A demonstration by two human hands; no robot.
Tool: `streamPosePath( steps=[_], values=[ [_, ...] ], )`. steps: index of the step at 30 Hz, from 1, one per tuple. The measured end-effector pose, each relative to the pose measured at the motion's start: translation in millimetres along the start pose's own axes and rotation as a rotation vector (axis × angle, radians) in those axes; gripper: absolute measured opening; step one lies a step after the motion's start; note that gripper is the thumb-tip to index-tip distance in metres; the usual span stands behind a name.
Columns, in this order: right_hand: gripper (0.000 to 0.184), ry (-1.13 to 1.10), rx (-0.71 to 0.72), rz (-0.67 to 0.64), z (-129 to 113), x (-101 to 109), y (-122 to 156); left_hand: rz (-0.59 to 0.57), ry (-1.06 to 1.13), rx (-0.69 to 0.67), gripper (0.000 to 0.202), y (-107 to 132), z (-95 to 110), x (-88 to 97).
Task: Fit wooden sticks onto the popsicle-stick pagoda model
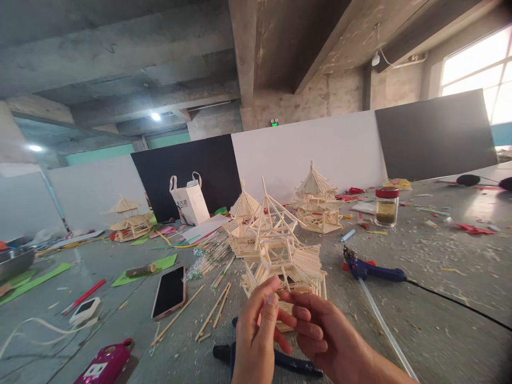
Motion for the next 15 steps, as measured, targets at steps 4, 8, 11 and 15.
streamPosePath(
  steps=[4, 8, 11, 15],
  values=[
    [0.038, -0.003, -0.004, 0.017, -1, -1, 1, 0.107, 0.046, -0.001, 0.039, 5, 4, 3.9],
    [0.049, -0.014, -0.015, 0.022, -1, -2, 2, 0.142, 0.075, -0.002, 0.039, 10, 9, 17.6],
    [0.051, -0.025, -0.030, 0.019, -2, -1, 2, 0.207, 0.090, -0.009, 0.036, 14, 12, 32.8],
    [0.051, -0.041, -0.038, 0.015, -2, -3, 3, 0.284, 0.116, 0.026, 0.036, 17, 12, 48.5]
  ],
)
Point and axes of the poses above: each hand's wrist, its own y-axis away from the middle knuckle, its own x-axis out of the back of the hand, z = x × y, the point moved 2 cm from there along -y, towards the middle knuckle, and after that the axes turned 11 degrees about -y, right-handed, at the moved point
